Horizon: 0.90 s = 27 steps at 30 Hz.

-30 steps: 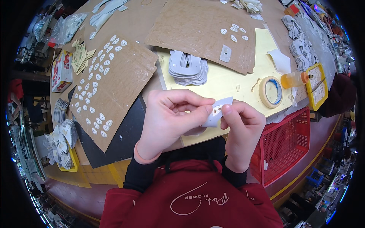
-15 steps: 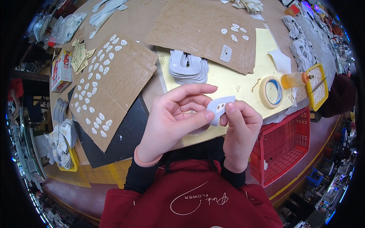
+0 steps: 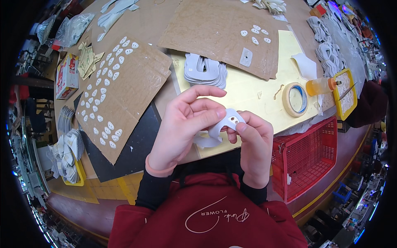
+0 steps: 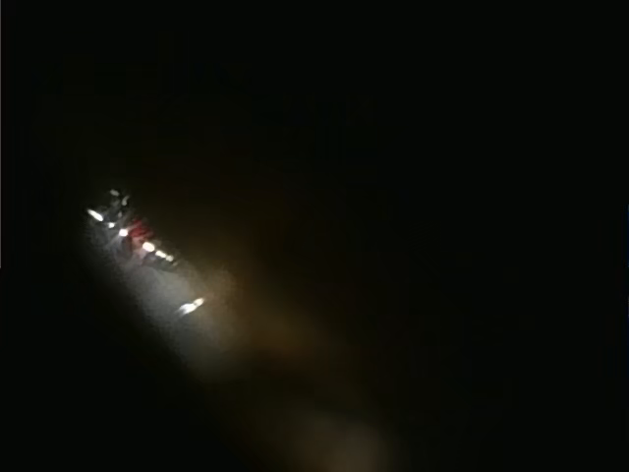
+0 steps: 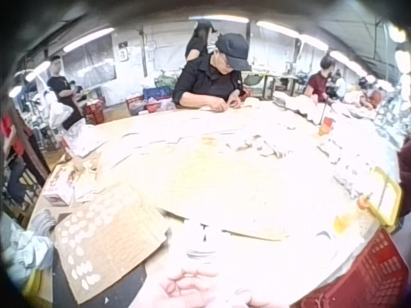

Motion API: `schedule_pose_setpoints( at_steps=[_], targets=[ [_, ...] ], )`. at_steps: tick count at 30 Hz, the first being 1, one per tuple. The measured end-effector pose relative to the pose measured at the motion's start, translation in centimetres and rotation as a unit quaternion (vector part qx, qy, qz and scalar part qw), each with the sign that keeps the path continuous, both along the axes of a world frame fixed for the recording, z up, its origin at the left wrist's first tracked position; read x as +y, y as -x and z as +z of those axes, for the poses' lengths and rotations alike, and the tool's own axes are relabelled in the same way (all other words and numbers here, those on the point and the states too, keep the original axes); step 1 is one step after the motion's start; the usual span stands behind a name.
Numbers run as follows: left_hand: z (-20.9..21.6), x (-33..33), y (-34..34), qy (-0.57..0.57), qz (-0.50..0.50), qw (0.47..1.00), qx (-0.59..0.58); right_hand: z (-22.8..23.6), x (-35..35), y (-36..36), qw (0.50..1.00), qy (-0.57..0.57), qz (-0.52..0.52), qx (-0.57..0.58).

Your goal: The person applies adhesive tape to small white fabric pieces and attaches them to larger gray fabric pieces on a workbench. They then place the assembled pieces under a UV lamp and handle additional fabric parts.

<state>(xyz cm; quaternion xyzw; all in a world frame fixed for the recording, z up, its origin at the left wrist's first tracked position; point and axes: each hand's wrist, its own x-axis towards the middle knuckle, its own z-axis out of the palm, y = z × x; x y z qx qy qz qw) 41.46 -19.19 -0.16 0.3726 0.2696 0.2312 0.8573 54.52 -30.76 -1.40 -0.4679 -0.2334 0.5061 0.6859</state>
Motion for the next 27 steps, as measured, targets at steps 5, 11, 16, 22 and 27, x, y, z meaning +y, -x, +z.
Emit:
schedule_pose_setpoints(
  at_steps=[5, 11, 16, 22, 27],
  targets=[
    [-0.9, 0.3, 0.2, -0.002, -0.005, 1.0, 0.006, -0.1, 0.1, 0.3, 0.999, -0.014, -0.002, -0.029],
    [-1.1, 0.0, 0.3, -0.006, 0.007, 1.0, 0.006, -0.4, 0.1, 0.2, 0.992, -0.001, -0.016, -0.129],
    [-0.6, -0.2, 0.4, -0.02, 0.01, 1.0, 0.015, -0.5, 0.1, 0.2, 0.986, 0.012, -0.026, -0.164],
    [-0.8, -0.1, 0.4, -0.043, 0.002, 0.998, 0.04, -0.1, 0.7, 0.6, 0.982, 0.051, -0.072, -0.166],
    [-1.2, 0.0, 0.6, -0.082, -0.035, 0.993, 0.081, -0.9, 0.2, -1.1, 0.949, 0.056, -0.012, -0.31]
  ],
)
